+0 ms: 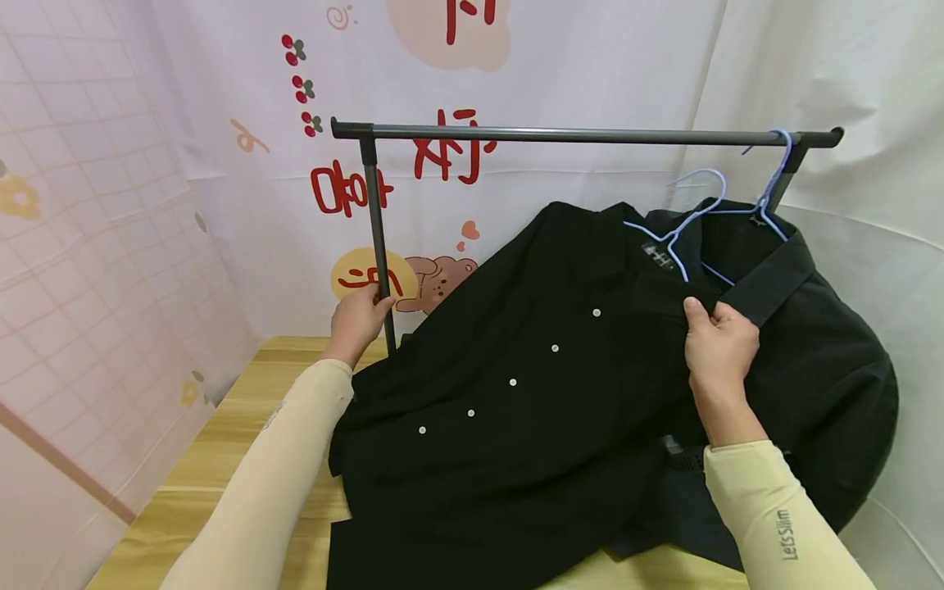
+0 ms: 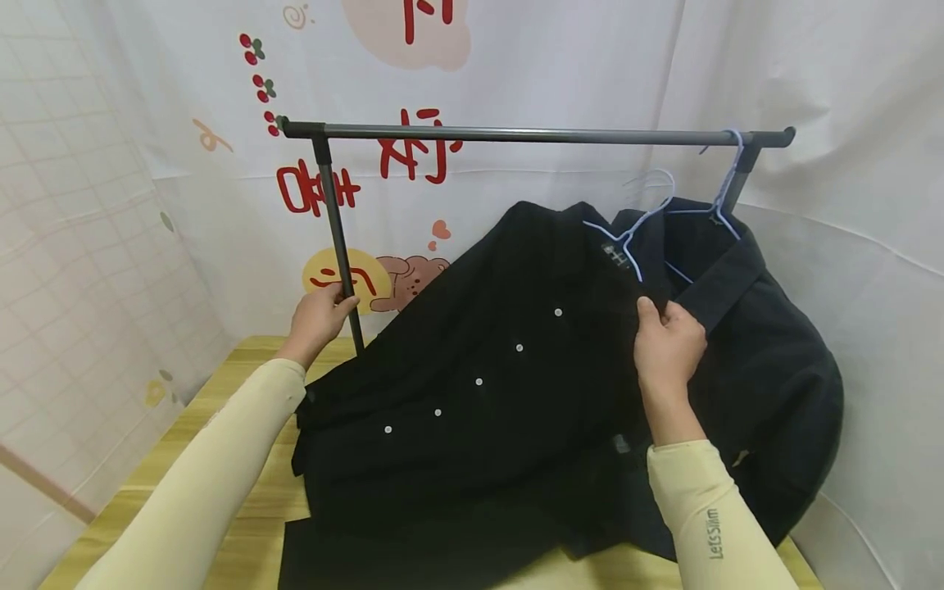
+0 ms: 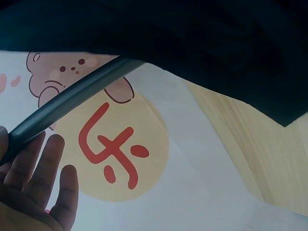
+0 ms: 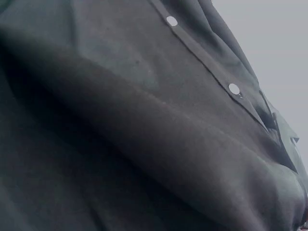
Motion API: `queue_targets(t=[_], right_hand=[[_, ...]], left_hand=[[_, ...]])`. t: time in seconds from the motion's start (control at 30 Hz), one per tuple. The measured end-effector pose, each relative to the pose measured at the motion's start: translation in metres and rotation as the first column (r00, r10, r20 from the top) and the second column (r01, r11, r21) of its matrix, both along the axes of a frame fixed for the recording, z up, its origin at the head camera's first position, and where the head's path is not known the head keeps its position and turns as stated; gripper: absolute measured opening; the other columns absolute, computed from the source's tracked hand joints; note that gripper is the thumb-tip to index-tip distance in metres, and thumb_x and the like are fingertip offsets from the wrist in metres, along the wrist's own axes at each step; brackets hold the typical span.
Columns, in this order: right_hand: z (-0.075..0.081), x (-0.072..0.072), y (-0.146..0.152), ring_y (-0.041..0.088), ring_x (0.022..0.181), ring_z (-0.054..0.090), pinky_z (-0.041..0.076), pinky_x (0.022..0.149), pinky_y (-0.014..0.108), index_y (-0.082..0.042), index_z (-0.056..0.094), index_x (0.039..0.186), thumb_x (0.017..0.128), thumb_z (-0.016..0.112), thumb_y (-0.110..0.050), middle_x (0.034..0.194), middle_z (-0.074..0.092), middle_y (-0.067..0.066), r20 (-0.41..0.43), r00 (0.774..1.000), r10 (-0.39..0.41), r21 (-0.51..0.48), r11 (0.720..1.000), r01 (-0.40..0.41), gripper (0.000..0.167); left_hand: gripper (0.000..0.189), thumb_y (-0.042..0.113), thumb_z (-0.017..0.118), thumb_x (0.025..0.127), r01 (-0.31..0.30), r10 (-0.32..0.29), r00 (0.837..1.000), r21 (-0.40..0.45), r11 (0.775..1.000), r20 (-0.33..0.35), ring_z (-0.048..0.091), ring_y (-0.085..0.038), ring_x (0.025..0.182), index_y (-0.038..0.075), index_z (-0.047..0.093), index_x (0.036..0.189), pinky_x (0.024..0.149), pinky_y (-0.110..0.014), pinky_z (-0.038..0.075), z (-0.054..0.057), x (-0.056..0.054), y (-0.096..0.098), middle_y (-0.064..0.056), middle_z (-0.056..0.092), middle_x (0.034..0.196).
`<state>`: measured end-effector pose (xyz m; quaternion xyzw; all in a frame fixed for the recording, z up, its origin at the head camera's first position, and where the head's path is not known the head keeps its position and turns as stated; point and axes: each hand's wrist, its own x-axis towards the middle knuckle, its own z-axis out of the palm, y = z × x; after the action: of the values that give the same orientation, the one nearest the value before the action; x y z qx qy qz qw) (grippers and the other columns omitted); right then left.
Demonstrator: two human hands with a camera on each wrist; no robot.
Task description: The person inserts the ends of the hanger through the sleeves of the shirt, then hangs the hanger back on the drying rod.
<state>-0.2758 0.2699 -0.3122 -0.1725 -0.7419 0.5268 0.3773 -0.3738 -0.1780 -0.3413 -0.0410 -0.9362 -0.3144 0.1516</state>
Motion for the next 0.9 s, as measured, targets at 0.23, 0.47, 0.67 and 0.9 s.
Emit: queue_targets(t=[0.23, 0.47, 0.67, 0.9], right_hand=[[0.042, -0.007, -0.006, 0.011, 0.050, 0.037, 0.022, 0.042, 0.027, -0.010, 0.050, 0.055, 0.096, 0.065, -0.035, 0.048, 0.035, -0.008, -0.002, 1.000, -0.030, 0.167, 0.986, 0.030, 0.050], [0.060, -0.013, -0.030, 0.015, 0.055, 0.042, 0.023, 0.042, 0.028, -0.005, 0.053, 0.061, 0.097, 0.061, -0.034, 0.049, 0.040, -0.006, -0.039, 0.999, 0.006, 0.308, 0.951, 0.006, 0.048], [0.069, -0.016, -0.060, 0.017, 0.059, 0.044, 0.026, 0.049, 0.031, -0.003, 0.054, 0.065, 0.099, 0.060, -0.030, 0.054, 0.044, 0.003, -0.075, 0.994, 0.079, 0.394, 0.918, -0.043, 0.044], [0.085, -0.025, -0.095, 0.029, 0.068, 0.054, 0.029, 0.058, 0.035, -0.003, 0.052, 0.065, 0.099, 0.060, -0.022, 0.059, 0.049, 0.011, -0.109, 0.980, 0.169, 0.493, 0.865, -0.094, 0.041]], left_hand=[[0.027, 0.030, 0.054, 0.104, 0.000, 0.000, 1.000, 0.001, 1.000, 0.020, 0.056, -0.030, 0.077, 0.004, 0.061, 0.098, 0.067, -0.039, 0.042, 0.001, 0.000, -0.001, -0.013, 0.065, 0.090], [0.028, 0.030, 0.054, 0.104, 0.003, -0.003, 1.000, 0.007, 1.000, 0.024, 0.055, -0.029, 0.074, 0.004, 0.061, 0.098, 0.066, -0.038, 0.040, 0.001, 0.000, -0.001, -0.012, 0.064, 0.088], [0.028, 0.030, 0.054, 0.104, 0.001, -0.001, 1.000, -0.001, 1.000, 0.023, 0.055, -0.029, 0.074, 0.004, 0.061, 0.097, 0.065, -0.038, 0.040, 0.001, 0.000, -0.001, -0.012, 0.064, 0.088], [0.027, 0.028, 0.054, 0.104, 0.009, -0.009, 1.000, -0.006, 1.000, -0.009, 0.055, -0.030, 0.074, 0.003, 0.061, 0.096, 0.065, -0.039, 0.041, 0.001, 0.002, 0.000, -0.012, 0.064, 0.086]])
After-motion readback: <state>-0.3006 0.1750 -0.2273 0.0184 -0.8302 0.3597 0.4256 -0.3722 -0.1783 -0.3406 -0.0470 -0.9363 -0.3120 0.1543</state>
